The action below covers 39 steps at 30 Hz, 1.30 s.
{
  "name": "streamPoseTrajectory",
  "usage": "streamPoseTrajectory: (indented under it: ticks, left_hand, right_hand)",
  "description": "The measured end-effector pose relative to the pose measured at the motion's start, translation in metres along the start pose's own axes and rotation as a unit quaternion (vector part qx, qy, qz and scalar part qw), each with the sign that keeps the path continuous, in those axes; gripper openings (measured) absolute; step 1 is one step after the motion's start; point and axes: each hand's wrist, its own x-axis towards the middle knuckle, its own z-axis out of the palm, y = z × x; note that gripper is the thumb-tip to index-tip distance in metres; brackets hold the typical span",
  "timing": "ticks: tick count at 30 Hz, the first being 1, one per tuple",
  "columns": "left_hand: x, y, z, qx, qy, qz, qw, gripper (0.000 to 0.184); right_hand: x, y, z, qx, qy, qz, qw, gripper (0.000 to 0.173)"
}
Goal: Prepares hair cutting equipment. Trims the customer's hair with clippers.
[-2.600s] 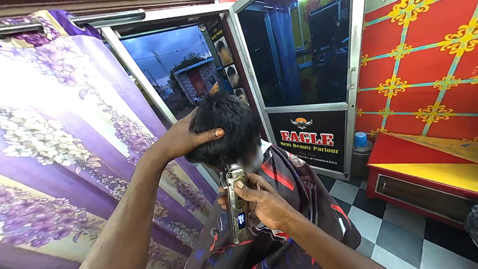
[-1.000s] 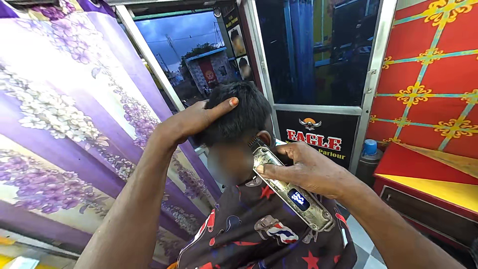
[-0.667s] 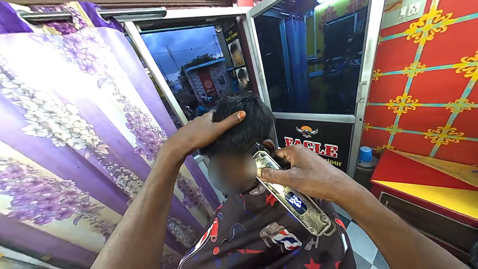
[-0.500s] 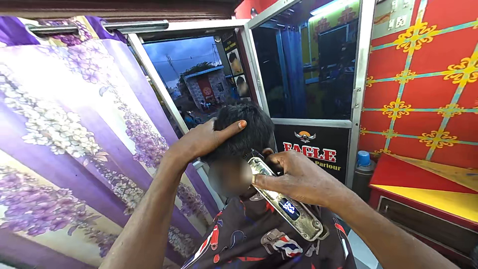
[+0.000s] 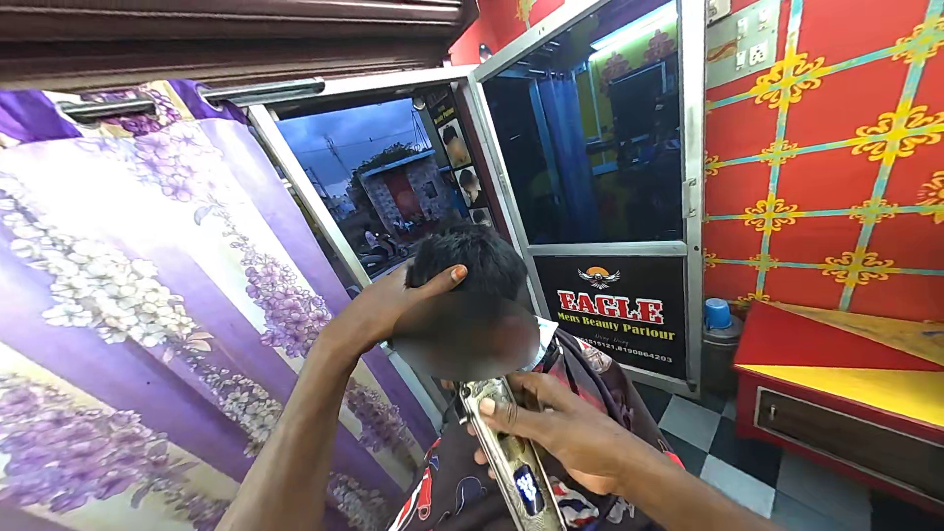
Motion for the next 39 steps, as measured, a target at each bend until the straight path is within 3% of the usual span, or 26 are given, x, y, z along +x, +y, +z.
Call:
streamPoseTrajectory:
  ticks: [2, 4, 11, 17, 22, 25, 28, 30, 33, 36, 39]
  left_hand:
    - [0.001, -0.002, 0.0, 0.0, 0.001, 0.002, 1.0, 0.081]
    - [0.001, -0.003, 0.0, 0.007, 0.006, 0.003, 1.0, 0.078]
    - [0.005, -0.006, 0.001, 0.008, 0.008, -0.002, 1.0, 0.08]
    - [0.005, -0.006, 0.003, -0.007, 0.011, 0.006, 1.0, 0.067]
    - [-0.001, -0.008, 0.004, 0.004, 0.026, 0.0, 1.0, 0.073]
    - [-0.004, -0.01, 0.005, 0.004, 0.027, 0.005, 1.0, 0.074]
    - [-0.004, -0.009, 0.005, -0.005, 0.028, -0.002, 1.0, 0.073]
    - [0.0, -0.011, 0.004, -0.014, 0.021, -0.001, 1.0, 0.073]
    - [0.002, -0.014, 0.005, -0.032, 0.021, -0.002, 0.999, 0.069]
    - [-0.001, -0.009, 0.007, -0.042, 0.029, -0.013, 0.999, 0.064]
    - [-0.001, -0.008, 0.007, -0.04, 0.03, -0.018, 0.999, 0.064]
  right_hand:
    - [-0.001, -0.005, 0.001, 0.128, 0.004, 0.022, 0.992, 0.033]
    - [0.0, -0.009, -0.001, 0.178, -0.008, 0.03, 0.983, 0.029]
    - [0.003, -0.011, -0.005, 0.22, -0.026, 0.013, 0.975, 0.028]
    - [0.008, -0.013, -0.012, 0.245, -0.041, -0.014, 0.969, 0.027]
    - [0.013, -0.014, -0.02, 0.286, -0.052, -0.034, 0.956, 0.027]
    - [0.015, -0.011, -0.029, 0.348, -0.093, -0.074, 0.93, 0.029]
    - [0.014, 0.005, -0.045, 0.413, -0.151, -0.186, 0.879, 0.047]
    - [0.004, 0.006, -0.069, 0.364, -0.111, -0.2, 0.903, 0.053]
    - [-0.011, -0.031, -0.105, 0.086, -0.008, -0.063, 0.994, 0.038]
    - [-0.001, -0.06, -0.125, -0.223, 0.016, 0.023, 0.975, 0.041]
    - [0.013, -0.074, -0.135, -0.306, -0.029, 0.069, 0.949, 0.04]
